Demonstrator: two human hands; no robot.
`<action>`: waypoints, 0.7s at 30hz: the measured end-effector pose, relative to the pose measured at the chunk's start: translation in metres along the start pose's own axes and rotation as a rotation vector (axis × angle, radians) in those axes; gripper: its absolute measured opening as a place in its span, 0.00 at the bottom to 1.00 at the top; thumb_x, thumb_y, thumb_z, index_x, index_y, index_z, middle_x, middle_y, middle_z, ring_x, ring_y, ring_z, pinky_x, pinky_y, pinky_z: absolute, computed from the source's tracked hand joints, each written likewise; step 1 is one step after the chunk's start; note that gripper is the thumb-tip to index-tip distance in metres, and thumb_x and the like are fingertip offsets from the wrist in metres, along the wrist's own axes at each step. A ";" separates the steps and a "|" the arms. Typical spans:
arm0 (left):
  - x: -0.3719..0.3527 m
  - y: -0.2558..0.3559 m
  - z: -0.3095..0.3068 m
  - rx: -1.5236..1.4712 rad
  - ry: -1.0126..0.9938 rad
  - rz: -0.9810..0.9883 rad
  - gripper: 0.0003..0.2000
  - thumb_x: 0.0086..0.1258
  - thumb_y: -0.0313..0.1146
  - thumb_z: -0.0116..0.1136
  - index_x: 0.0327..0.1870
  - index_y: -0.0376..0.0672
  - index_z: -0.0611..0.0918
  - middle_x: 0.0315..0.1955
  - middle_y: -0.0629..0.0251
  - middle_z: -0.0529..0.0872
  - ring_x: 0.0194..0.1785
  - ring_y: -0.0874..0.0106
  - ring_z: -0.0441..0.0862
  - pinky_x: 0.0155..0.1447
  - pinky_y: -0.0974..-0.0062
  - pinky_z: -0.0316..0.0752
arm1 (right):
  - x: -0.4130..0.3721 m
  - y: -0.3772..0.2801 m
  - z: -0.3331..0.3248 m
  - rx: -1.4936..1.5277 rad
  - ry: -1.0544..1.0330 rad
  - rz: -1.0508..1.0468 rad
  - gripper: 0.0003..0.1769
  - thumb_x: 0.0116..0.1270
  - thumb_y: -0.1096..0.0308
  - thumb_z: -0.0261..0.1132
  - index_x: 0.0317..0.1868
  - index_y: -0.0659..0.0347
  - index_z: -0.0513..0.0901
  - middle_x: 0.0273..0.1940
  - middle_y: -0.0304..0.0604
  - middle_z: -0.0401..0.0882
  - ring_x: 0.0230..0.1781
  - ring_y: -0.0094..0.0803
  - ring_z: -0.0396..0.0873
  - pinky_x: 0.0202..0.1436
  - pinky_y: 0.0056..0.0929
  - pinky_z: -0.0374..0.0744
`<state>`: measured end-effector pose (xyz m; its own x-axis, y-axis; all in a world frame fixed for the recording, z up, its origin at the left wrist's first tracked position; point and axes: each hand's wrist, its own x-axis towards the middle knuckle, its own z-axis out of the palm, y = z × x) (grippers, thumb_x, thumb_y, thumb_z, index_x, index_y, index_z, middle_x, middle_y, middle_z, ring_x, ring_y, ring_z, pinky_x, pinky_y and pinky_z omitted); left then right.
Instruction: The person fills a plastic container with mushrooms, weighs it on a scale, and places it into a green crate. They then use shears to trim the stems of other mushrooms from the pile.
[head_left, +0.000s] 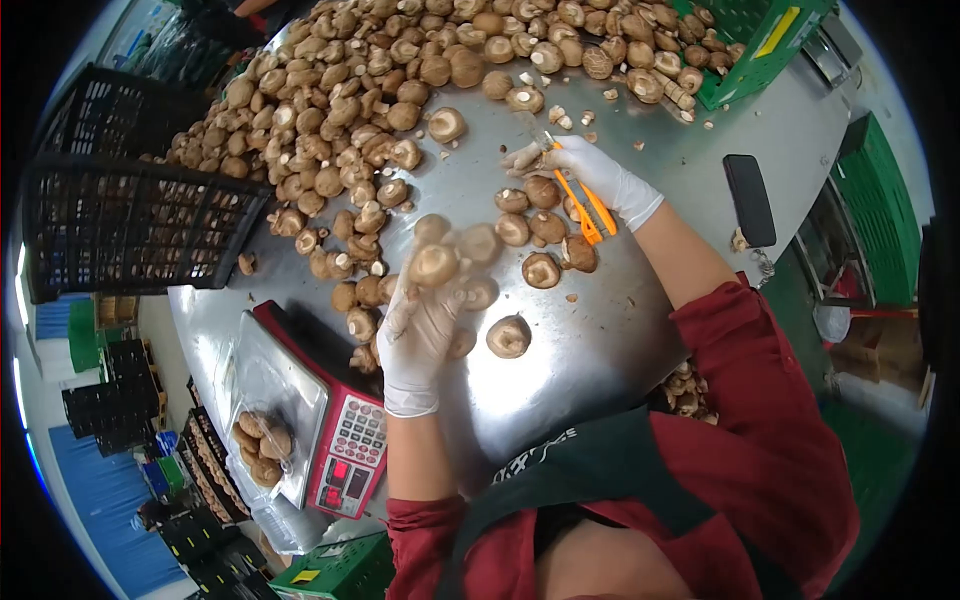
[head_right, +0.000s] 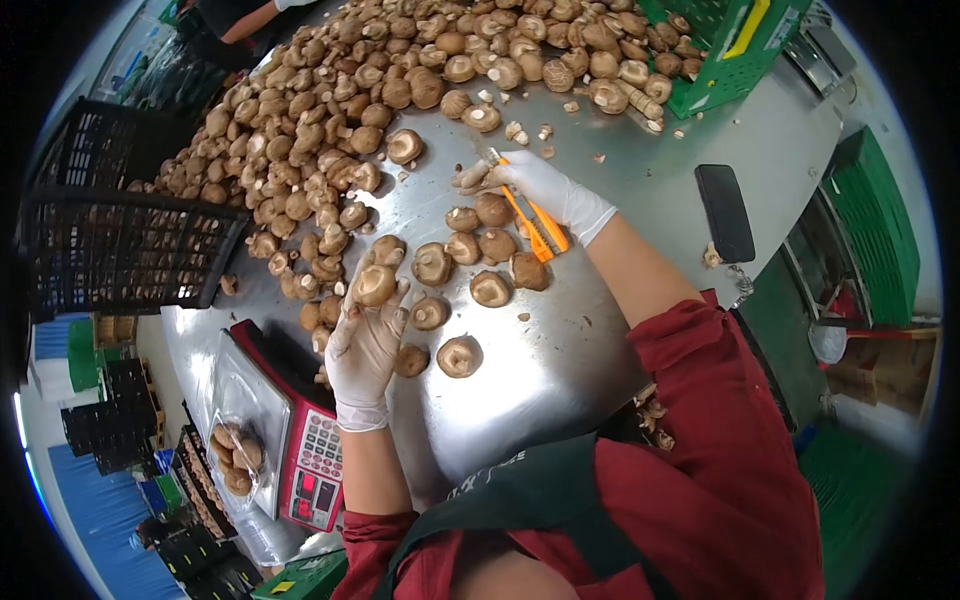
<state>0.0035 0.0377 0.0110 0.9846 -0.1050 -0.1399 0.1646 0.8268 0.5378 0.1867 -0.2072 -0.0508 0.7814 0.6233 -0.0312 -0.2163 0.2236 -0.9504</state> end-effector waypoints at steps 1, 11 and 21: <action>-0.007 0.000 -0.005 0.062 0.046 0.007 0.36 0.69 0.33 0.62 0.75 0.32 0.58 0.62 0.53 0.75 0.61 0.60 0.77 0.56 0.68 0.78 | 0.000 0.003 -0.002 -0.009 0.002 -0.025 0.17 0.69 0.71 0.52 0.50 0.71 0.83 0.56 0.53 0.82 0.60 0.37 0.79 0.70 0.34 0.72; -0.164 0.099 0.017 1.310 0.780 0.774 0.24 0.60 0.22 0.63 0.60 0.39 0.72 0.54 0.60 0.79 0.52 0.70 0.80 0.57 0.74 0.76 | 0.004 0.001 0.000 -0.072 -0.033 0.006 0.16 0.71 0.68 0.53 0.48 0.68 0.83 0.59 0.51 0.81 0.61 0.36 0.78 0.70 0.31 0.70; -0.219 0.150 -0.021 2.589 1.072 0.637 0.28 0.77 0.38 0.51 0.74 0.36 0.65 0.68 0.44 0.70 0.69 0.50 0.69 0.74 0.57 0.61 | 0.005 0.011 -0.003 -0.116 -0.035 -0.075 0.16 0.69 0.73 0.51 0.46 0.70 0.85 0.57 0.51 0.82 0.63 0.36 0.77 0.71 0.32 0.70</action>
<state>-0.1886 0.1968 0.1047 0.7560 0.3662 0.5425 0.5024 -0.8559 -0.1224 0.1898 -0.2040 -0.0623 0.7712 0.6346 0.0502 -0.0872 0.1835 -0.9791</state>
